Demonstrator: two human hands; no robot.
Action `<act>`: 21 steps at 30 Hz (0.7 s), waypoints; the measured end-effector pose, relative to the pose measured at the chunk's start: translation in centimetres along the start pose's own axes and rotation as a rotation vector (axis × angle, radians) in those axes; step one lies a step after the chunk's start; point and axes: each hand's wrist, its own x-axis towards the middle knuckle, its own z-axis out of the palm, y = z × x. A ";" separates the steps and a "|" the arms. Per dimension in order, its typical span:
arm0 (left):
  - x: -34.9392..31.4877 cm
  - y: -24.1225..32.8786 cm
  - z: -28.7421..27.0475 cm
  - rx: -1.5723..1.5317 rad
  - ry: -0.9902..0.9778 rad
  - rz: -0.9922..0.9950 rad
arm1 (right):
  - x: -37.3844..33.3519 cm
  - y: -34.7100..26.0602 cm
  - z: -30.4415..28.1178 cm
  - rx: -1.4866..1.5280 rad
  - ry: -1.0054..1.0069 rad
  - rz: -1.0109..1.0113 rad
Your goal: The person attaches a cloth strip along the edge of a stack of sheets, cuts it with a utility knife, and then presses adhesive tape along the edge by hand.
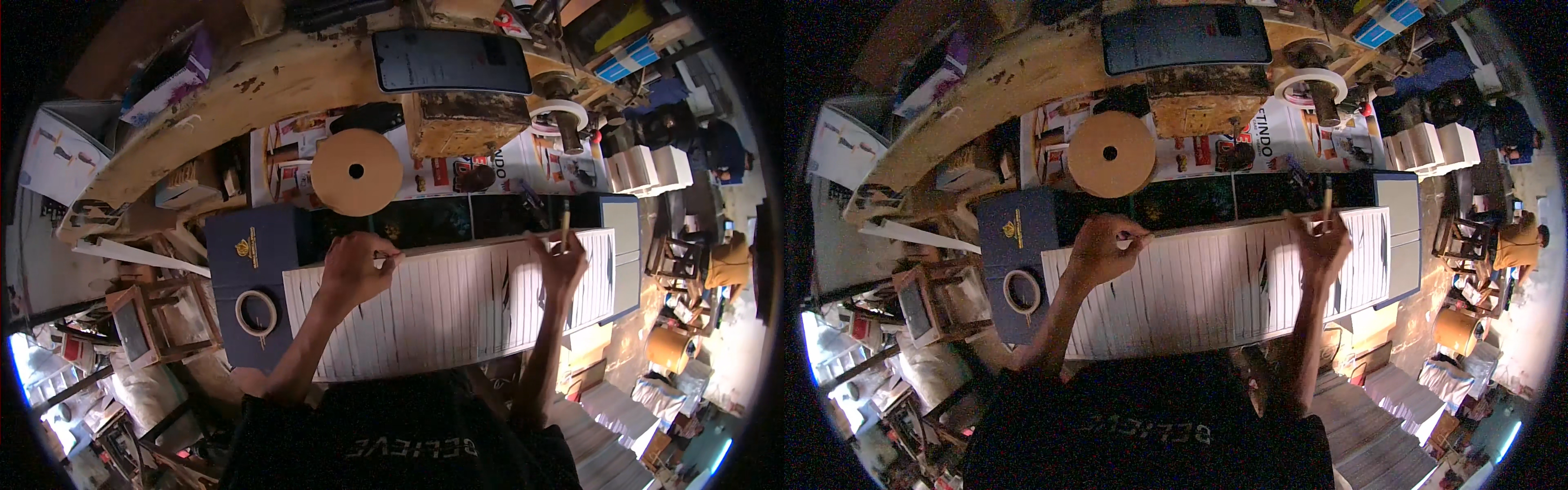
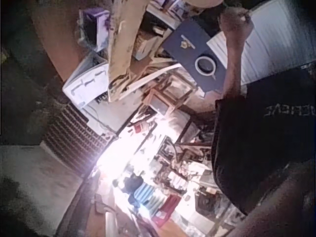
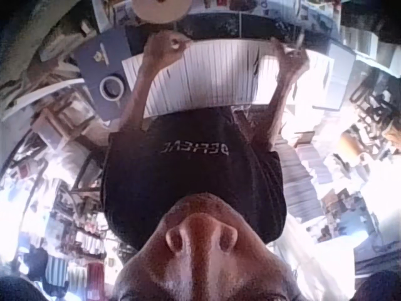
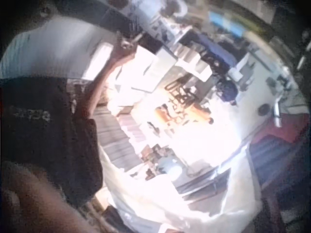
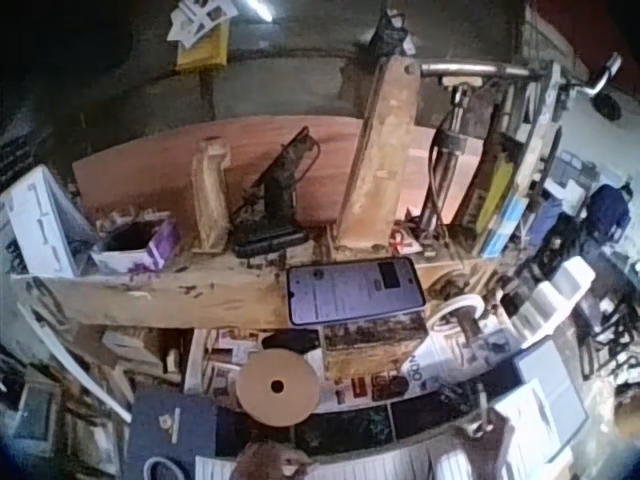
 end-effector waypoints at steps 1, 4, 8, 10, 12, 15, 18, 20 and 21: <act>-0.1 0.1 -0.1 0.049 0.000 0.039 | 1.2 0.4 -0.9 -0.174 -0.012 0.017; 0.8 0.2 -0.9 -0.174 0.070 0.115 | 4.1 3.9 -2.8 -0.310 0.073 0.060; 3.8 -1.6 -1.8 0.185 0.488 0.117 | 8.6 10.5 -5.5 -0.437 0.166 0.113; 6.1 -3.2 -2.1 0.282 0.491 -0.007 | 10.5 14.5 -6.8 -0.442 0.281 -0.043; 8.3 -5.3 -1.1 0.333 0.468 0.002 | 13.2 18.5 -7.9 -0.371 0.251 0.016; 9.1 -6.3 -1.7 0.367 0.378 -0.037 | 14.8 19.8 -7.3 -0.195 0.065 0.179; 10.5 -4.7 -0.8 0.317 0.278 -0.010 | 17.0 25.1 -11.3 -0.264 -0.070 0.202; 9.6 -5.2 -1.8 0.367 0.281 -0.045 | 17.1 23.0 -8.9 0.033 -0.069 0.380; 9.6 -5.4 -2.0 0.399 0.276 -0.072 | 16.6 20.7 -9.0 -0.070 -0.065 0.449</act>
